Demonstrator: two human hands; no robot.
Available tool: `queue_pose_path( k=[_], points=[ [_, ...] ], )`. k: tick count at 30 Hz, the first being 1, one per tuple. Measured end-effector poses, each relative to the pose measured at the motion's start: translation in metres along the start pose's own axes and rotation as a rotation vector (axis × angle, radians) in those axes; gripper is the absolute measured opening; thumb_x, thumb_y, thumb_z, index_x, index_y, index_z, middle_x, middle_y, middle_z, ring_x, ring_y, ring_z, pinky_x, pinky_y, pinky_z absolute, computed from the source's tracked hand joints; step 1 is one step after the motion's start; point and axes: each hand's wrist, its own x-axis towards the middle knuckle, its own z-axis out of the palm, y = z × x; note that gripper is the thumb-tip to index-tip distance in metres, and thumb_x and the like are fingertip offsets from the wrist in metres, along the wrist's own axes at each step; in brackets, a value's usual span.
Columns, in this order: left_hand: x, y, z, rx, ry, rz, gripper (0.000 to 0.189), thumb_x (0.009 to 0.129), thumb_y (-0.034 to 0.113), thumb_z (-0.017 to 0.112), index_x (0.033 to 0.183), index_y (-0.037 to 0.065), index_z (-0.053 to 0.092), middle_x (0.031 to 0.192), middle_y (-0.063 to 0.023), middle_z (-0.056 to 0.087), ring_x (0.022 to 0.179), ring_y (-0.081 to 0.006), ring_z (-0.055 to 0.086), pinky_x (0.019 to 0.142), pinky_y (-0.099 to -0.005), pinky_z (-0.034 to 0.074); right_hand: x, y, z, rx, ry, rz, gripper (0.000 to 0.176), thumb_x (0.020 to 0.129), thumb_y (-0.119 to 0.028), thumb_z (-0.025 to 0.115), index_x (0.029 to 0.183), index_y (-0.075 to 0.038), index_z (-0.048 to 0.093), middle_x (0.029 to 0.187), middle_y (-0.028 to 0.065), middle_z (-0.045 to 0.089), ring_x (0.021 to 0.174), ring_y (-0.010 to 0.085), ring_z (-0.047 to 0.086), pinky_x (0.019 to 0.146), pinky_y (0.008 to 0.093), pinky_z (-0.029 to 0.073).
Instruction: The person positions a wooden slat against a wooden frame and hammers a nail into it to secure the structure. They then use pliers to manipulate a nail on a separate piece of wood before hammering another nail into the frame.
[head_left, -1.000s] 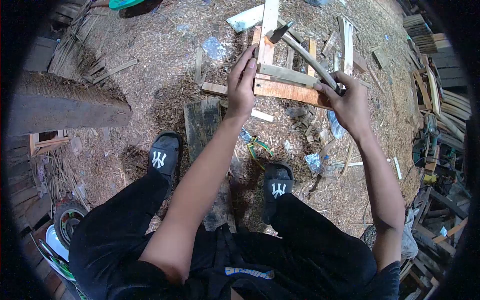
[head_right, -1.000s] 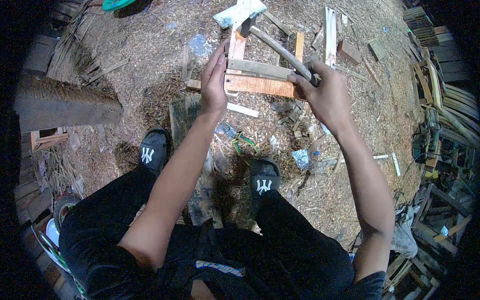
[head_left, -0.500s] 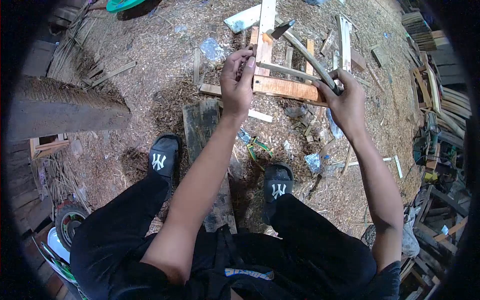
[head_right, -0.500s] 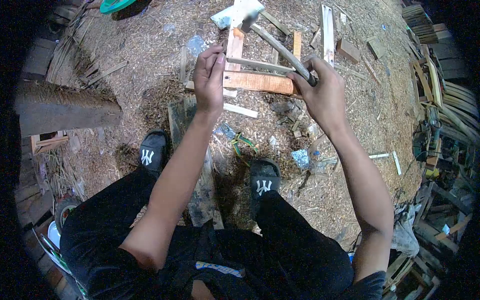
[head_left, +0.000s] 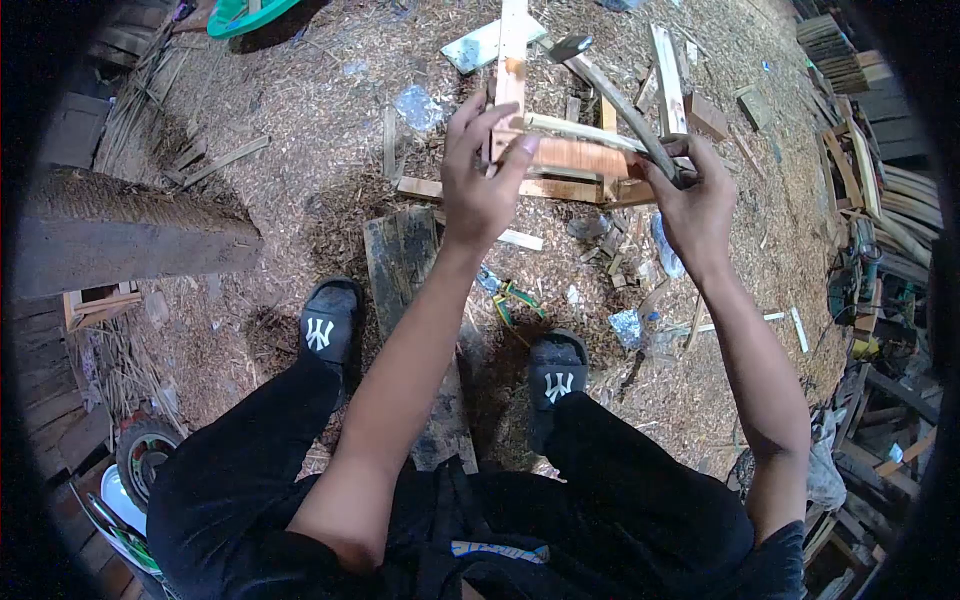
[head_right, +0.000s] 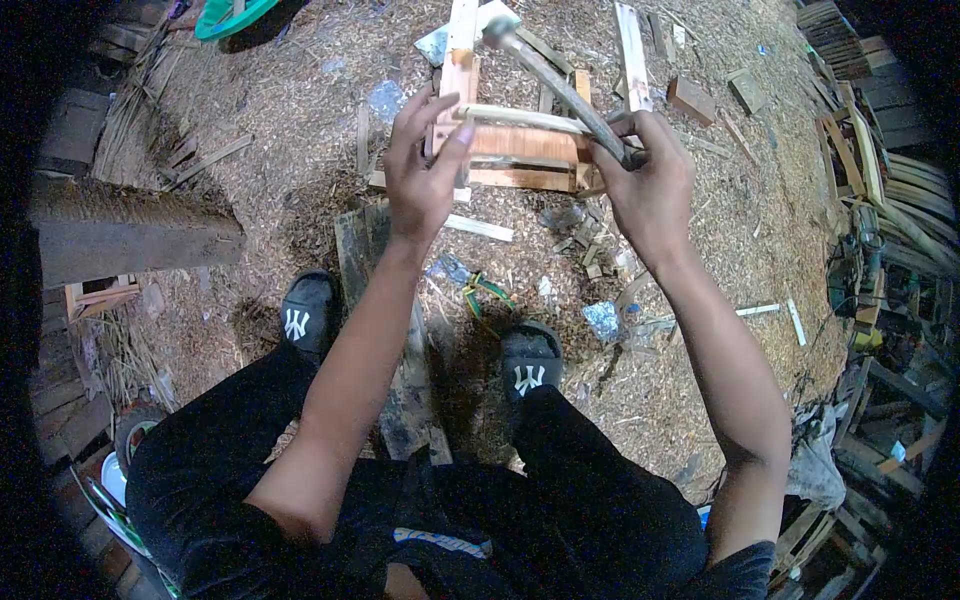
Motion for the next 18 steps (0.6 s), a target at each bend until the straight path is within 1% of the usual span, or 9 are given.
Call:
queue_pose_path(
  k=[3,5,6,7,9,10,12,16,18],
  points=[
    [0.006,0.010,0.008,0.112,0.030,0.003,0.039,0.092,0.026,0.075,0.126,0.009,0.067,0.144,-0.0174,0.050,0.128,-0.0255,0.054,0.102,-0.0361,0.048,0.002,0.003,0.001,-0.027,0.065,-0.033,0.022,0.081,-0.008,0.080,0.087,0.002,0.061,0.086,0.0127,0.065,0.071,0.0218,0.064,0.065,0.0362,0.051],
    [0.009,0.007,0.012,0.439,0.019,0.127,0.054,0.078,0.025,0.087,0.123,0.010,0.062,0.139,-0.0156,0.048,0.133,-0.0318,0.046,0.111,-0.0446,0.040,0.000,0.007,0.003,-0.054,0.045,-0.021,0.022,0.081,-0.008,0.080,0.086,0.002,0.061,0.085,0.0127,0.065,0.071,0.0217,0.064,0.066,0.0363,0.051],
    [0.008,0.006,0.015,0.453,0.049,0.126,0.044,0.078,0.027,0.086,0.114,0.009,0.068,0.135,-0.0129,0.053,0.130,-0.0316,0.046,0.111,-0.0467,0.036,0.000,0.007,0.003,-0.080,0.026,-0.007,0.022,0.081,-0.008,0.080,0.085,0.002,0.061,0.085,0.0128,0.065,0.071,0.0215,0.063,0.067,0.0365,0.050],
    [0.008,0.009,0.016,0.453,0.049,0.128,0.044,0.078,0.027,0.086,0.114,0.009,0.068,0.135,-0.0129,0.053,0.130,-0.0316,0.046,0.111,-0.0467,0.036,-0.001,0.005,0.003,-0.079,0.027,-0.007,0.022,0.081,-0.008,0.080,0.085,0.002,0.061,0.085,0.0128,0.065,0.071,0.0215,0.063,0.067,0.0365,0.050],
    [0.002,0.016,0.017,0.438,0.047,0.030,0.033,0.078,0.031,0.087,0.098,0.008,0.075,0.127,-0.0093,0.057,0.123,-0.0301,0.049,0.106,-0.0470,0.038,-0.006,-0.003,0.006,-0.103,-0.007,0.121,0.024,0.081,-0.009,0.081,0.084,0.002,0.060,0.082,0.0132,0.065,0.070,0.0218,0.063,0.068,0.0370,0.050],
    [0.000,0.021,0.019,0.437,0.046,0.029,0.033,0.078,0.031,0.087,0.098,0.008,0.075,0.127,-0.0093,0.057,0.123,-0.0301,0.049,0.106,-0.0470,0.038,-0.008,-0.004,0.006,-0.124,-0.010,0.129,0.025,0.081,-0.011,0.081,0.084,0.002,0.060,0.079,0.0140,0.065,0.070,0.0214,0.062,0.068,0.0369,0.050],
    [0.000,0.030,0.020,0.360,0.082,-0.131,0.028,0.079,0.035,0.085,0.083,0.009,0.077,0.120,-0.0068,0.060,0.119,-0.0292,0.049,0.104,-0.0453,0.039,-0.013,-0.014,0.005,-0.080,-0.021,0.149,0.025,0.082,-0.012,0.081,0.084,0.002,0.060,0.079,0.0144,0.066,0.070,0.0207,0.062,0.068,0.0370,0.050],
    [0.008,0.038,0.019,0.409,0.059,-0.137,0.029,0.081,0.037,0.083,0.084,0.009,0.078,0.120,-0.0072,0.061,0.120,-0.0292,0.048,0.106,-0.0443,0.038,-0.019,-0.020,0.007,0.000,-0.042,0.161,0.025,0.084,-0.015,0.081,0.084,0.001,0.061,0.076,0.0140,0.066,0.070,0.0175,0.061,0.067,0.0359,0.049],
    [0.010,0.042,0.020,0.373,0.026,-0.249,0.033,0.084,0.039,0.081,0.086,0.006,0.078,0.121,-0.0085,0.062,0.119,-0.0299,0.049,0.107,-0.0436,0.037,-0.019,-0.025,0.005,-0.019,-0.066,0.220,0.025,0.084,-0.015,0.080,0.083,0.001,0.061,0.075,0.0135,0.066,0.070,0.0165,0.061,0.067,0.0351,0.049]
  ],
)
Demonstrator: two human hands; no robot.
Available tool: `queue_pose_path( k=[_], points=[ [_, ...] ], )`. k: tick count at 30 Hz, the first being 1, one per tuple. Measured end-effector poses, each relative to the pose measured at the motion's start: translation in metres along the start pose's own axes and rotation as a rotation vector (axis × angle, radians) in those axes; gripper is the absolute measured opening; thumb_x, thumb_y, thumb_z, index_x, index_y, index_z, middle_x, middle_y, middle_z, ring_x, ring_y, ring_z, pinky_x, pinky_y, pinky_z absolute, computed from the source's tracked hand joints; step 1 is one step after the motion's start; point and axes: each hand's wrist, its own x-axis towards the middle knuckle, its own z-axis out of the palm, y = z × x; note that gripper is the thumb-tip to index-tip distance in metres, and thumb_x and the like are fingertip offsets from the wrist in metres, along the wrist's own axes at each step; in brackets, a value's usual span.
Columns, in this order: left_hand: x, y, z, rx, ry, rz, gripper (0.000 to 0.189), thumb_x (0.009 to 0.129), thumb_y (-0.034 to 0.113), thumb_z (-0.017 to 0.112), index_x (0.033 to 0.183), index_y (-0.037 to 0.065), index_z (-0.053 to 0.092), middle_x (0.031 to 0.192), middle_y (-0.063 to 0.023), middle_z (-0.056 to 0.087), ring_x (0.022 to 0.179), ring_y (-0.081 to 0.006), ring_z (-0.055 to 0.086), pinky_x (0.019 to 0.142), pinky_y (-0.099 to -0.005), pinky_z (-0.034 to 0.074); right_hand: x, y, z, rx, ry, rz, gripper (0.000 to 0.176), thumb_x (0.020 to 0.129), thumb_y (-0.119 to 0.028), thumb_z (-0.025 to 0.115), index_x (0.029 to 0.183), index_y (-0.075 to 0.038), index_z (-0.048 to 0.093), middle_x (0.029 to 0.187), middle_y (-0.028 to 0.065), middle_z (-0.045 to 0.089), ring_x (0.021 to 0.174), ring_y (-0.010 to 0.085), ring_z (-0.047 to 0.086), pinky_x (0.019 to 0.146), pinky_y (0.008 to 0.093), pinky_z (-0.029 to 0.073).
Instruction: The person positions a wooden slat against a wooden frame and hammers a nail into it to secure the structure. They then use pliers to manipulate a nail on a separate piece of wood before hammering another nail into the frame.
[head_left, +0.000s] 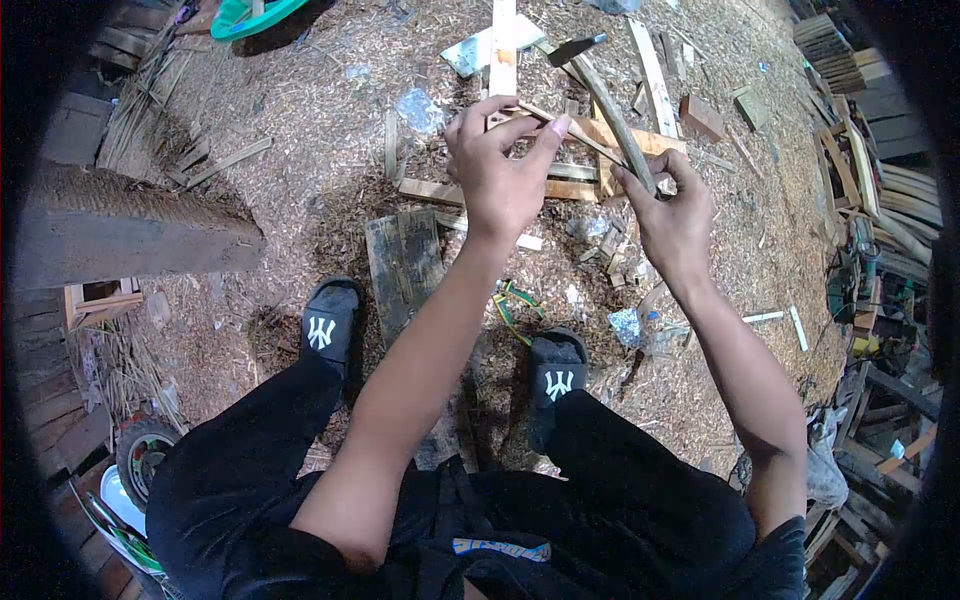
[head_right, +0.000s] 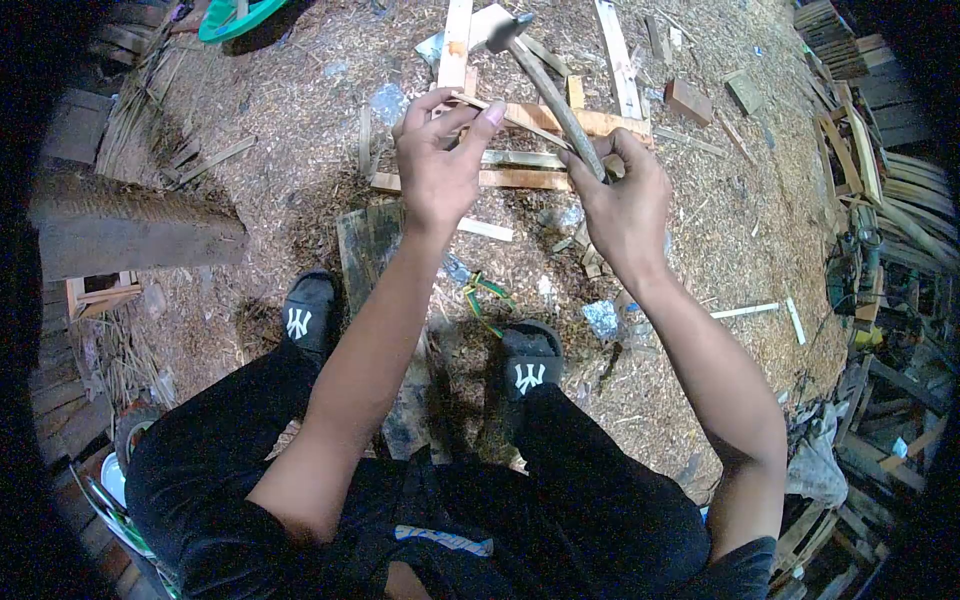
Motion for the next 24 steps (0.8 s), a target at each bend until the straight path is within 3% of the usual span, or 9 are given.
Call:
queue_pose_path(
  k=[3,7,9,10,13,14,19,21,24],
  points=[
    [0.000,-0.004,-0.001,-0.077,-0.037,-0.016,0.038,0.085,0.040,0.079,0.089,0.002,0.078,0.127,-0.0098,0.061,0.124,-0.0316,0.046,0.110,-0.0446,0.036,-0.003,0.003,0.000,-0.005,-0.016,0.033,0.025,0.085,-0.017,0.080,0.083,0.001,0.062,0.072,0.0121,0.065,0.069,0.0144,0.058,0.066,0.0343,0.048],
    [0.004,-0.005,-0.007,-0.127,-0.035,-0.088,0.038,0.088,0.037,0.077,0.089,-0.001,0.077,0.122,-0.0129,0.065,0.123,-0.0321,0.050,0.107,-0.0452,0.040,-0.011,0.007,0.000,0.090,-0.029,0.003,0.026,0.086,-0.020,0.081,0.084,0.001,0.065,0.070,0.0085,0.063,0.064,0.0123,0.054,0.060,0.0350,0.045],
    [0.013,-0.011,-0.021,-0.378,-0.055,-0.117,0.034,0.090,0.032,0.074,0.088,-0.001,0.077,0.104,-0.0170,0.071,0.108,-0.0320,0.060,0.101,-0.0455,0.046,-0.019,0.015,-0.001,0.138,-0.032,0.009,0.026,0.087,-0.021,0.080,0.085,0.001,0.066,0.069,0.0059,0.062,0.062,0.0110,0.052,0.057,0.0333,0.043],
    [0.016,-0.008,-0.036,-0.384,-0.045,-0.047,0.034,0.092,0.030,0.072,0.085,-0.003,0.076,0.086,-0.0140,0.073,0.087,-0.0282,0.069,0.086,-0.0405,0.055,-0.023,0.018,-0.002,0.184,-0.035,0.016,0.027,0.088,-0.022,0.079,0.085,0.001,0.067,0.068,0.0034,0.061,0.060,0.0098,0.050,0.053,0.0316,0.041],
    [0.027,-0.019,-0.082,-0.345,-0.092,-0.020,0.036,0.095,0.030,0.070,0.086,-0.004,0.075,0.085,-0.0101,0.074,0.078,-0.0239,0.073,0.073,-0.0300,0.059,-0.043,0.021,-0.010,0.266,-0.135,0.240,0.027,0.092,-0.023,0.076,0.087,0.001,0.067,0.068,-0.0002,0.059,0.056,0.0066,0.048,0.049,0.0258,0.036],
    [0.027,-0.023,-0.091,-0.478,-0.053,-0.020,0.036,0.097,0.030,0.068,0.093,-0.005,0.073,0.078,-0.0062,0.071,0.069,-0.0167,0.072,0.058,-0.0217,0.054,-0.051,0.014,-0.011,0.365,-0.164,0.289,0.024,0.095,-0.023,0.073,0.089,0.000,0.068,0.068,-0.0025,0.057,0.053,0.0034,0.047,0.046,0.0221,0.033],
    [-0.004,-0.050,-0.144,-0.568,-0.073,-0.274,0.034,0.102,0.028,0.060,0.107,-0.004,0.071,0.069,-0.0084,0.068,0.060,-0.0139,0.067,0.052,-0.0229,0.050,-0.090,0.031,-0.003,0.392,-0.308,0.361,0.020,0.098,-0.022,0.070,0.094,-0.002,0.067,0.068,-0.0025,0.060,0.052,0.0031,0.047,0.044,0.0226,0.032],
    [-0.029,-0.083,-0.151,-0.107,-0.186,-0.565,0.032,0.101,0.026,0.060,0.111,-0.002,0.072,0.077,-0.0150,0.071,0.066,-0.0204,0.071,0.060,-0.0292,0.054,-0.103,0.029,0.007,0.367,-0.363,0.378,0.020,0.097,-0.022,0.069,0.096,-0.002,0.067,0.068,-0.0025,0.060,0.053,0.0040,0.048,0.044,0.0228,0.034],
    [-0.075,-0.126,-0.143,0.179,-0.221,-0.409,0.029,0.095,0.025,0.062,0.108,0.001,0.072,0.082,-0.0206,0.069,0.074,-0.0354,0.069,0.070,-0.0421,0.053,-0.115,0.022,0.023,0.342,-0.509,0.341,0.018,0.097,-0.006,0.062,0.113,0.001,0.063,0.084,0.0020,0.062,0.066,0.0066,0.055,0.054,0.0227,0.042]
  ],
)
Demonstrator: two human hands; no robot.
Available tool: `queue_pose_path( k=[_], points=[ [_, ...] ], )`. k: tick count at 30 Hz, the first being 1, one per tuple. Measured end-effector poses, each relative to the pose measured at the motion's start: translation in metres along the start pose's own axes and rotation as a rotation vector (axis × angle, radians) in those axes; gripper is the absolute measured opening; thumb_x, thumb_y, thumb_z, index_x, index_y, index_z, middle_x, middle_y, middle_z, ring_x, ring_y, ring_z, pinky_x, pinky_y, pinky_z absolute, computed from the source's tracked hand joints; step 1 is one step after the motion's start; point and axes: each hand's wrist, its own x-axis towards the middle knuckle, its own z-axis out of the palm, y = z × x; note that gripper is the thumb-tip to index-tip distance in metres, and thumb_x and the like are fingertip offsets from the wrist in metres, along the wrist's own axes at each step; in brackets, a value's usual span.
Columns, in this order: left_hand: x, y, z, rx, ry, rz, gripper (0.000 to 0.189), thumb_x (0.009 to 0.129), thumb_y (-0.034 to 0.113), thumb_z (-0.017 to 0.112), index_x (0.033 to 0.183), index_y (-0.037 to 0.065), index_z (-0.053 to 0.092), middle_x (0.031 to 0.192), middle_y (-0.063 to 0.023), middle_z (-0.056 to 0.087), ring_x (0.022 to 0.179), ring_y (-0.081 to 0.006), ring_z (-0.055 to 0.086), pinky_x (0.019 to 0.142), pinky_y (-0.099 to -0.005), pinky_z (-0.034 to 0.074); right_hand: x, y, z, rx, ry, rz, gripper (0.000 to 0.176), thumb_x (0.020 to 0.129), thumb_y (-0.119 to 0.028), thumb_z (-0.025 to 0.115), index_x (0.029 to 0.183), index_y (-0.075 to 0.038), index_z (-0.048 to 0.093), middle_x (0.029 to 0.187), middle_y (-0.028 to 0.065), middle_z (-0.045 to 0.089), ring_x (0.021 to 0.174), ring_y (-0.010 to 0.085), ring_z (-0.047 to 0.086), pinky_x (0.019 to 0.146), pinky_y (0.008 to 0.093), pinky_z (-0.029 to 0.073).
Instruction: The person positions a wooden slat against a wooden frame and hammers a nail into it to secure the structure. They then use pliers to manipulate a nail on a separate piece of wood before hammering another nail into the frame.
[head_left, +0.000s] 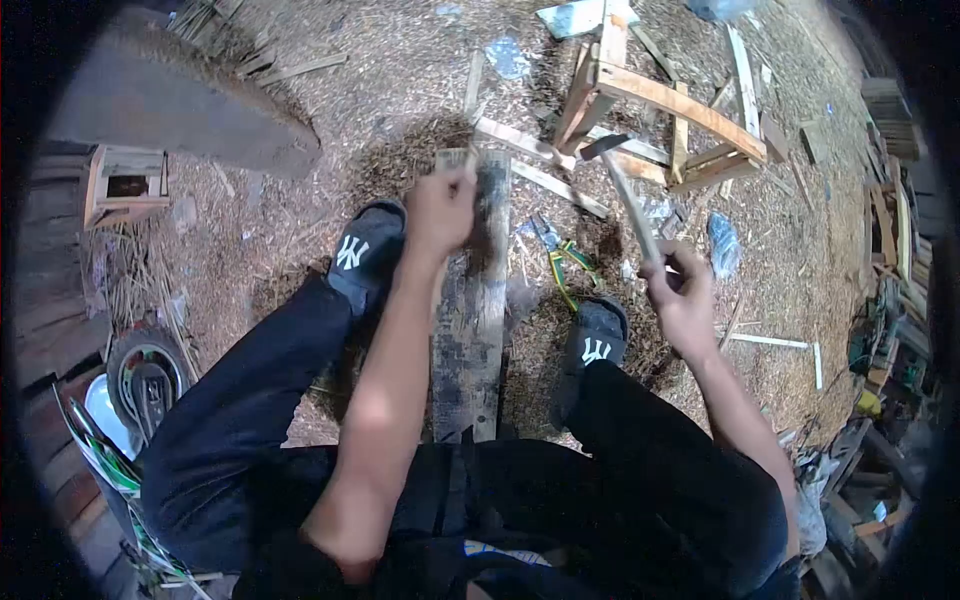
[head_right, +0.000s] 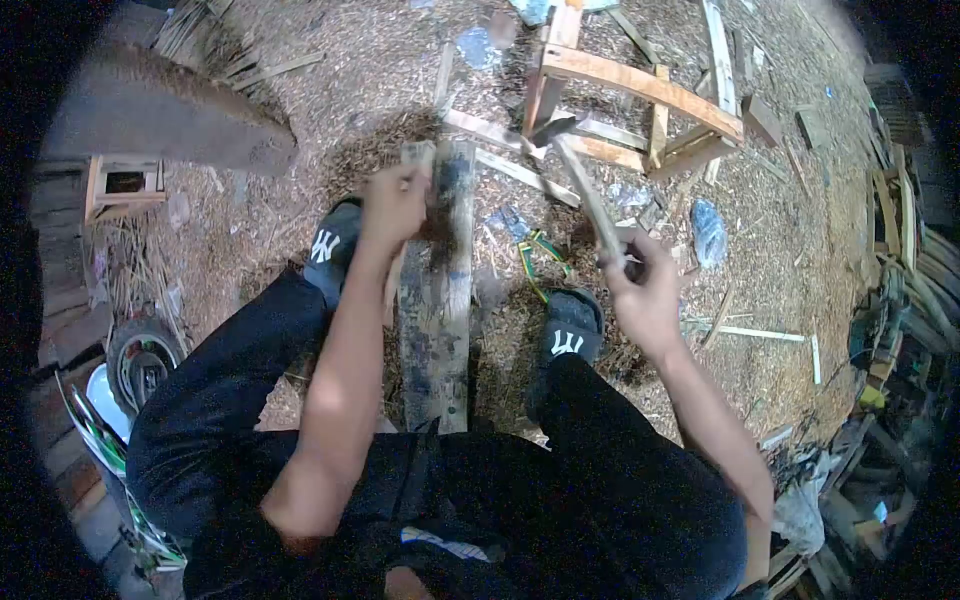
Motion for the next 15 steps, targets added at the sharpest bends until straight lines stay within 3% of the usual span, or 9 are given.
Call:
queue_pose_path(
  k=[2,3,5,6,7,9,10,12,15],
  points=[
    [-0.017,-0.008,0.018,0.089,0.121,0.148,0.024,0.094,0.021,0.061,0.099,0.001,0.073,0.091,-0.0237,0.067,0.084,-0.0427,0.066,0.075,-0.0482,0.052,-0.001,0.005,0.019,0.104,-0.118,-0.049,0.036,0.095,0.005,0.055,0.130,0.000,0.056,0.094,0.0049,0.063,0.067,0.0086,0.056,0.055,0.0251,0.044],
    [-0.020,-0.014,0.022,0.089,0.122,0.139,0.024,0.094,0.021,0.061,0.099,0.001,0.073,0.091,-0.0237,0.067,0.084,-0.0427,0.066,0.075,-0.0482,0.052,0.003,0.017,0.030,0.082,-0.141,-0.116,0.038,0.096,0.002,0.054,0.134,0.000,0.054,0.098,0.0067,0.063,0.070,0.0098,0.057,0.057,0.0253,0.046],
    [-0.023,-0.016,0.024,0.186,0.052,0.205,0.022,0.092,0.018,0.061,0.096,-0.001,0.073,0.093,-0.0239,0.065,0.089,-0.0428,0.065,0.078,-0.0505,0.051,0.002,0.006,0.051,0.085,-0.155,-0.015,0.041,0.098,-0.003,0.054,0.138,-0.001,0.052,0.098,0.0102,0.064,0.072,0.0107,0.058,0.061,0.0256,0.047],
    [-0.025,-0.017,0.024,0.224,0.015,0.179,0.026,0.090,0.014,0.062,0.106,-0.004,0.071,0.098,-0.0234,0.066,0.093,-0.0433,0.064,0.084,-0.0468,0.051,0.009,0.009,0.051,-0.131,-0.176,-0.025,0.043,0.098,-0.006,0.054,0.141,-0.003,0.051,0.101,0.0168,0.068,0.081,0.0164,0.064,0.069,0.0317,0.052],
    [-0.033,-0.023,0.027,0.232,0.004,0.166,0.026,0.090,0.014,0.062,0.106,-0.004,0.071,0.098,-0.0234,0.066,0.093,-0.0433,0.064,0.084,-0.0468,0.051,0.017,0.015,0.056,-0.308,-0.111,-0.286,0.043,0.098,-0.007,0.056,0.141,-0.002,0.052,0.105,0.0239,0.070,0.092,0.0287,0.070,0.082,0.0414,0.055],
    [-0.036,-0.024,0.032,0.269,0.088,0.110,0.022,0.087,0.009,0.061,0.100,-0.005,0.071,0.103,-0.0260,0.065,0.095,-0.0446,0.064,0.085,-0.0478,0.051,0.023,0.025,0.060,-0.315,-0.111,-0.384,0.044,0.098,-0.008,0.056,0.141,-0.001,0.052,0.115,0.0288,0.068,0.108,0.0408,0.067,0.096,0.0464,0.051],
    [-0.036,-0.023,0.034,0.274,0.075,0.113,0.022,0.087,0.009,0.061,0.100,-0.005,0.071,0.103,-0.0260,0.065,0.095,-0.0446,0.064,0.085,-0.0478,0.051,0.025,0.027,0.063,-0.309,-0.105,-0.372,0.044,0.098,-0.008,0.056,0.141,-0.001,0.052,0.115,0.0288,0.068,0.108,0.0408,0.067,0.096,0.0464,0.051],
    [-0.037,-0.024,0.036,0.248,0.117,0.143,0.019,0.084,0.006,0.060,0.096,-0.006,0.071,0.108,-0.0283,0.063,0.098,-0.0463,0.063,0.087,-0.0495,0.051,0.027,0.030,0.070,-0.359,-0.100,-0.542,0.046,0.098,-0.009,0.057,0.142,0.000,0.051,0.123,0.0305,0.064,0.115,0.0442,0.063,0.099,0.0456,0.050],
    [-0.036,-0.023,0.034,0.300,0.100,0.148,0.017,0.085,0.004,0.059,0.089,-0.010,0.069,0.111,-0.0256,0.060,0.093,-0.0440,0.065,0.085,-0.0506,0.053,0.027,0.038,0.081,-0.356,-0.125,-0.406,0.045,0.098,-0.011,0.057,0.142,-0.003,0.053,0.122,0.0282,0.066,0.111,0.0411,0.066,0.096,0.0434,0.050]
  ],
)
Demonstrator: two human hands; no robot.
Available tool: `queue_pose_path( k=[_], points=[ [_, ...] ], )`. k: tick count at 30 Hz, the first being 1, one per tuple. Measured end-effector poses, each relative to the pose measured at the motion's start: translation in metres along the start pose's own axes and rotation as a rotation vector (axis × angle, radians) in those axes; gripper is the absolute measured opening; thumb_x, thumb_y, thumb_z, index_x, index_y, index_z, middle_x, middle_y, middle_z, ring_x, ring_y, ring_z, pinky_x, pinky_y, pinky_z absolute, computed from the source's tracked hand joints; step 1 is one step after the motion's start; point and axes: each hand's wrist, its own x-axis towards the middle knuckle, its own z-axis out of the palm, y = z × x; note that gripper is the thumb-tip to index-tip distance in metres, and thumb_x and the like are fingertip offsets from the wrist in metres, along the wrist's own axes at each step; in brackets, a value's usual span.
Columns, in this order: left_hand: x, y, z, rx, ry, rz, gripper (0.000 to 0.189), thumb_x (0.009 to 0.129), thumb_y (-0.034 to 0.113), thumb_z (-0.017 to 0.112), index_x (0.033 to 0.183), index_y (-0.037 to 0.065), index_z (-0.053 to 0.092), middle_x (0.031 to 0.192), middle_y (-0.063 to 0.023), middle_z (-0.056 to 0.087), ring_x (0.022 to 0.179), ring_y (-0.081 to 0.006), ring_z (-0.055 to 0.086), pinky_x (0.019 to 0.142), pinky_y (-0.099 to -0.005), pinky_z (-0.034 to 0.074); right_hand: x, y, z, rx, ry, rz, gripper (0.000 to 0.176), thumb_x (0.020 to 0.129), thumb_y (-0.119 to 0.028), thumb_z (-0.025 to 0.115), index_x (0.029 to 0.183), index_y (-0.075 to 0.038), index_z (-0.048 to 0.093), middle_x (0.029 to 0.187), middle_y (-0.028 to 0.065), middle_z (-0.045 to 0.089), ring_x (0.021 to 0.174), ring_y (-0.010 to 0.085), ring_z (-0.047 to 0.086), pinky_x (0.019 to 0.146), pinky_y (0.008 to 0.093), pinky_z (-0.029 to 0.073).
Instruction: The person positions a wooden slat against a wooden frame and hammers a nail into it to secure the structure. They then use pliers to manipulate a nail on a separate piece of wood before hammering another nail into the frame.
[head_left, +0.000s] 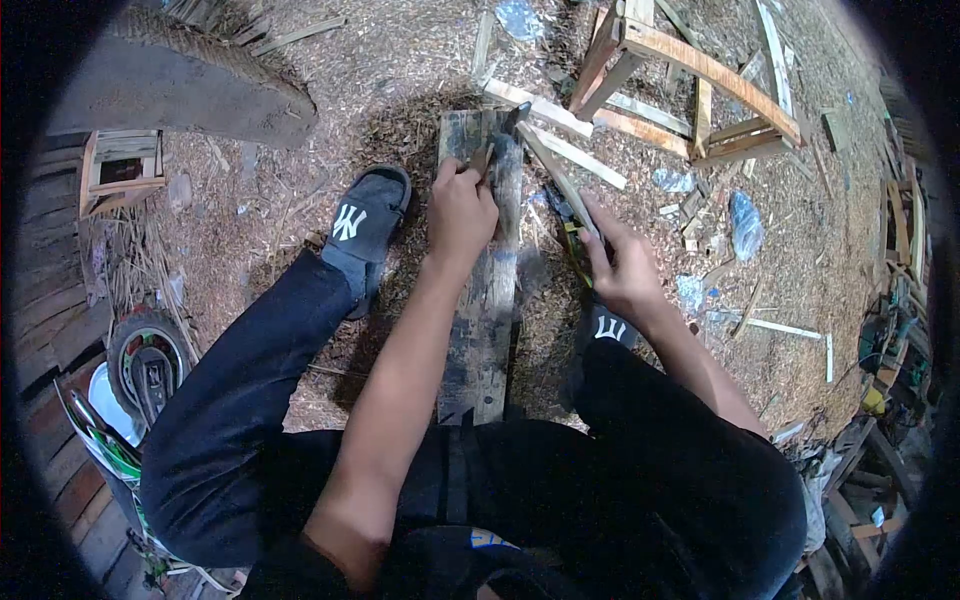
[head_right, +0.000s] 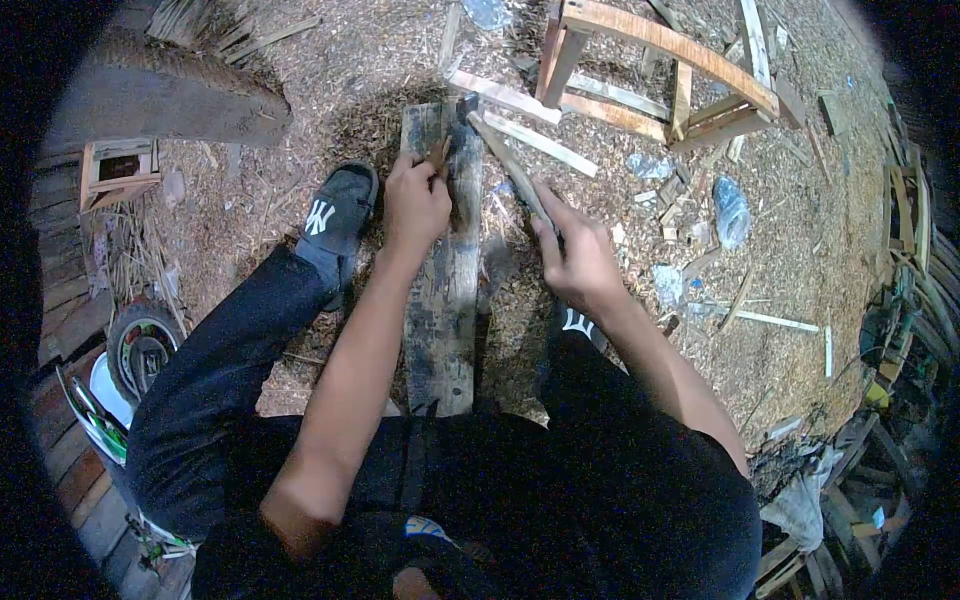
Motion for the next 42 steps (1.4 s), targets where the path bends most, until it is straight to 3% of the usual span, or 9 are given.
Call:
queue_pose_path(
  k=[7,18,21,23,26,27,36,37,42],
  points=[
    [-0.006,0.001,0.012,0.032,0.092,0.005,0.017,0.083,0.003,0.061,0.089,-0.009,0.071,0.115,-0.0262,0.061,0.095,-0.0431,0.066,0.087,-0.0489,0.054,0.000,-0.008,0.003,0.015,-0.019,-0.063,0.049,0.096,-0.008,0.057,0.145,-0.005,0.049,0.103,0.0284,0.066,0.092,0.0451,0.066,0.086,0.0462,0.053],
    [-0.003,-0.007,0.016,0.001,0.037,-0.056,0.017,0.084,0.005,0.063,0.089,-0.008,0.072,0.108,-0.0221,0.060,0.089,-0.0406,0.064,0.082,-0.0492,0.054,-0.011,-0.007,0.011,-0.024,0.077,-0.131,0.050,0.097,-0.004,0.057,0.146,-0.005,0.048,0.113,0.0281,0.068,0.102,0.0407,0.069,0.089,0.0423,0.055],
    [-0.003,0.004,0.004,-0.014,-0.031,-0.072,0.020,0.084,0.005,0.061,0.094,-0.007,0.073,0.110,-0.0233,0.059,0.092,-0.0407,0.064,0.081,-0.0496,0.054,-0.010,0.003,0.018,-0.106,-0.046,-0.127,0.054,0.094,-0.002,0.059,0.146,-0.005,0.047,0.103,0.0282,0.067,0.086,0.0413,0.067,0.076,0.0467,0.055],
    [-0.003,0.005,0.008,-0.024,-0.002,-0.069,0.021,0.085,0.005,0.060,0.096,-0.007,0.073,0.109,-0.0235,0.059,0.091,-0.0405,0.064,0.081,-0.0495,0.054,-0.010,0.006,0.024,-0.155,0.092,-0.242,0.055,0.094,-0.002,0.059,0.147,-0.005,0.045,0.094,0.0257,0.065,0.079,0.0398,0.065,0.071,0.0463,0.055],
    [-0.003,0.004,0.010,-0.048,0.030,-0.087,0.023,0.085,0.004,0.059,0.099,-0.007,0.073,0.108,-0.0239,0.059,0.090,-0.0403,0.064,0.081,-0.0490,0.054,-0.011,-0.016,0.009,-0.068,0.033,-0.068,0.051,0.096,-0.001,0.058,0.145,-0.002,0.048,0.103,0.0274,0.068,0.089,0.0401,0.070,0.079,0.0430,0.058],
    [-0.004,0.005,0.011,-0.063,0.036,-0.109,0.023,0.085,0.003,0.059,0.101,-0.007,0.073,0.107,-0.0241,0.060,0.090,-0.0402,0.064,0.081,-0.0487,0.054,-0.010,-0.017,0.010,-0.067,0.092,-0.183,0.049,0.095,0.000,0.058,0.144,0.000,0.049,0.103,0.0280,0.068,0.088,0.0396,0.070,0.078,0.0423,0.058],
    [-0.001,0.002,0.010,-0.089,0.057,-0.052,0.023,0.085,0.003,0.060,0.101,-0.008,0.072,0.100,-0.0251,0.060,0.091,-0.0414,0.063,0.085,-0.0491,0.051,-0.013,-0.012,0.015,-0.092,0.127,-0.205,0.048,0.094,0.000,0.060,0.142,0.002,0.050,0.105,0.0289,0.068,0.086,0.0425,0.069,0.079,0.0435,0.058],
    [-0.002,0.001,0.010,-0.091,0.056,-0.055,0.023,0.085,0.003,0.060,0.101,-0.008,0.072,0.100,-0.0251,0.060,0.091,-0.0414,0.063,0.085,-0.0491,0.051,-0.010,-0.011,0.016,-0.067,0.173,-0.287,0.054,0.092,-0.002,0.062,0.144,-0.004,0.048,0.099,0.0260,0.067,0.078,0.0414,0.067,0.068,0.0473,0.057],
    [0.001,0.003,0.005,-0.090,0.000,-0.076,0.023,0.085,0.003,0.061,0.101,-0.008,0.072,0.101,-0.0261,0.060,0.090,-0.0417,0.063,0.084,-0.0498,0.051,-0.018,0.007,0.029,-0.150,0.109,-0.188,0.055,0.093,-0.002,0.061,0.145,-0.007,0.047,0.104,0.0279,0.066,0.082,0.0439,0.067,0.072,0.0489,0.057]
  ],
)
